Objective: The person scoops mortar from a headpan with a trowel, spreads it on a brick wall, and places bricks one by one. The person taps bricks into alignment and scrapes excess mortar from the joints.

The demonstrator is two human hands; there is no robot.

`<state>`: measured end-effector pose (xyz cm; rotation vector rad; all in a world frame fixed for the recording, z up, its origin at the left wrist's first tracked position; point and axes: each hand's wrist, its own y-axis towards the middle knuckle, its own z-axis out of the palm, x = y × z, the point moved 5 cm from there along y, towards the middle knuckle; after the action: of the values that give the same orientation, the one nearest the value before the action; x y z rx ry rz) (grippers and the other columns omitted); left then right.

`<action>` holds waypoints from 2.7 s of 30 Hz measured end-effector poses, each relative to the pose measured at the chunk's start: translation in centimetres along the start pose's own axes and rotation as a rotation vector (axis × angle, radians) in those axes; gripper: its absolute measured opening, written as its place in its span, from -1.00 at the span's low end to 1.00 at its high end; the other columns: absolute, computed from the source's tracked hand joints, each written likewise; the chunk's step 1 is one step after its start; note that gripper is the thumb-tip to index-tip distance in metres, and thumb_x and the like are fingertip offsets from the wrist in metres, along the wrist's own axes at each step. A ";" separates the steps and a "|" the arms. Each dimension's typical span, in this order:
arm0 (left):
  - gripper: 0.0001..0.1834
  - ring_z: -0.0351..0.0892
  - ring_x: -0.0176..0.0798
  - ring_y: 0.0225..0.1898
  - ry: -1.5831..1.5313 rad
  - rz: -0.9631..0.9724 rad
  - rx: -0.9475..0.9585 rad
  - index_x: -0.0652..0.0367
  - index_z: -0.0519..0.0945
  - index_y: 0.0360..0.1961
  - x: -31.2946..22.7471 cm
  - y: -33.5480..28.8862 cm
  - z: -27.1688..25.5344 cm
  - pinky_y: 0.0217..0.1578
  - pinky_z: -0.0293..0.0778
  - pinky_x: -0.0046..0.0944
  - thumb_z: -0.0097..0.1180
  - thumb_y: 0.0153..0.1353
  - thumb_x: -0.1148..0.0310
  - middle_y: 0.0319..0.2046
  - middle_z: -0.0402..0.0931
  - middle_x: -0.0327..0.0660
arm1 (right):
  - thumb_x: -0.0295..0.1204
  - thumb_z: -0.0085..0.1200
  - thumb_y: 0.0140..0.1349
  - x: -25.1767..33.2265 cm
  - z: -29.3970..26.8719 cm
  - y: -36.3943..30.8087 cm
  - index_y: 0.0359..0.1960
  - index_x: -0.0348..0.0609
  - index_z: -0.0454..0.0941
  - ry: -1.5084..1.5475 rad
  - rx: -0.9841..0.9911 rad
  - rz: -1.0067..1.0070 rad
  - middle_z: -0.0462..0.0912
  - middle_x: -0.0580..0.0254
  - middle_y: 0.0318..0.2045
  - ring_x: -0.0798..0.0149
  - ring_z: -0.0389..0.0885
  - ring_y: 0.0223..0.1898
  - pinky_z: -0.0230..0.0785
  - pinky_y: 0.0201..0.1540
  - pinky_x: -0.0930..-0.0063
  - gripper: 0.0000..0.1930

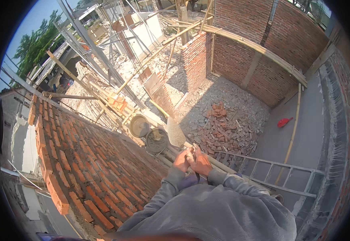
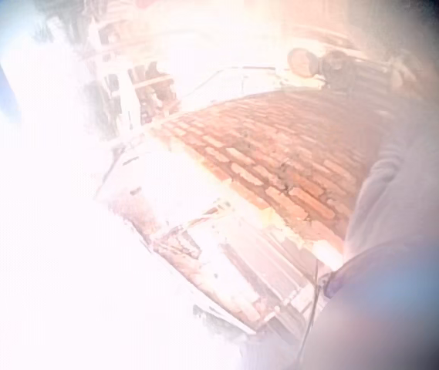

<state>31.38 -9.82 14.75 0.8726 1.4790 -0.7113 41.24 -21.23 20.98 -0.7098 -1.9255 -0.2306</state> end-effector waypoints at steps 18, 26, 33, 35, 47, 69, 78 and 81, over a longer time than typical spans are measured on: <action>-0.72 0.64 -0.04 -0.10 0.120 -1.040 0.118 0.16 0.63 -0.14 12.9 1.4 7.4 0.00 0.61 0.06 -0.01 0.54 0.21 -0.17 0.63 -0.16 | -0.38 0.30 0.31 -36.4 -16.8 -41.6 -0.07 -0.35 0.59 0.439 -0.950 1.241 0.63 -0.14 -0.17 -0.05 0.61 -0.30 0.50 -0.20 -0.11 -0.71; -0.65 0.70 0.12 -0.04 1.537 -0.067 0.929 0.19 0.71 -0.18 10.8 6.2 19.4 0.02 0.63 0.10 0.02 0.51 0.15 -0.14 0.70 -0.01 | -0.29 0.29 0.41 -39.4 -6.1 -53.9 0.33 -0.38 0.56 0.728 -1.090 1.659 0.61 -0.26 0.33 -0.22 0.64 0.33 0.59 0.32 -0.07 -0.45; -0.59 0.74 0.25 0.01 1.616 0.270 1.121 0.21 0.78 -0.19 12.2 6.0 24.2 0.04 0.64 0.15 0.05 0.49 0.10 -0.12 0.76 0.12 | -0.27 0.26 0.40 -38.0 1.7 -53.6 0.39 -0.32 0.52 0.619 -0.874 1.704 0.61 -0.23 0.35 -0.26 0.60 0.37 0.52 0.38 -0.11 -0.41; -0.57 0.74 0.28 0.04 1.601 0.224 1.159 0.20 0.78 -0.13 13.1 6.2 24.3 0.06 0.64 0.20 0.05 0.48 0.07 -0.10 0.77 0.12 | -0.24 0.28 0.40 -37.3 2.8 -53.7 0.42 -0.24 0.52 0.769 -0.980 1.775 0.57 -0.18 0.41 -0.22 0.56 0.42 0.48 0.43 -0.07 -0.39; -0.73 0.36 -0.31 -0.56 0.480 -1.242 0.367 0.14 0.60 -0.03 12.6 1.5 29.0 -0.56 0.31 -0.28 0.28 0.45 0.18 -0.30 0.50 -0.18 | -0.04 0.31 0.42 -50.3 -1.0 -58.7 0.64 -0.23 0.25 1.119 -1.008 1.760 0.28 -0.22 0.62 -0.19 0.27 0.63 0.22 0.62 0.02 -0.11; -0.52 0.58 -0.18 -0.50 1.177 -0.961 0.919 0.26 0.66 0.16 26.8 -7.7 55.1 -0.50 0.52 -0.04 0.42 0.34 0.18 -0.16 0.71 -0.03 | -0.11 0.53 0.16 -106.8 -9.6 -62.0 0.39 -0.38 0.42 1.047 -1.579 1.734 0.48 -0.33 0.41 -0.21 0.62 0.35 0.55 0.38 0.00 -0.13; -0.52 0.58 -0.18 -0.49 1.169 -0.909 0.989 0.27 0.66 0.15 26.9 -8.0 56.8 -0.49 0.52 -0.05 0.43 0.34 0.19 -0.17 0.70 -0.03 | -0.20 0.60 0.12 -106.9 -7.2 -63.2 0.13 -0.38 0.61 1.355 -2.019 1.190 0.68 -0.07 -0.08 0.05 0.71 -0.15 0.59 -0.13 0.13 -0.34; -0.52 0.58 -0.18 -0.49 1.157 -0.884 1.014 0.27 0.67 0.15 26.4 -8.0 57.0 -0.49 0.52 -0.05 0.43 0.33 0.19 -0.17 0.70 -0.03 | -0.21 0.54 0.22 -104.6 -8.6 -64.3 0.06 -0.28 0.72 1.472 -2.005 1.111 0.66 0.11 -0.28 0.24 0.54 -0.40 0.39 -0.37 0.18 -0.51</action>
<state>54.92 -59.01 -17.45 1.5245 2.6463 -1.9152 42.46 -116.23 -57.31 -1.8064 0.7546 -1.4155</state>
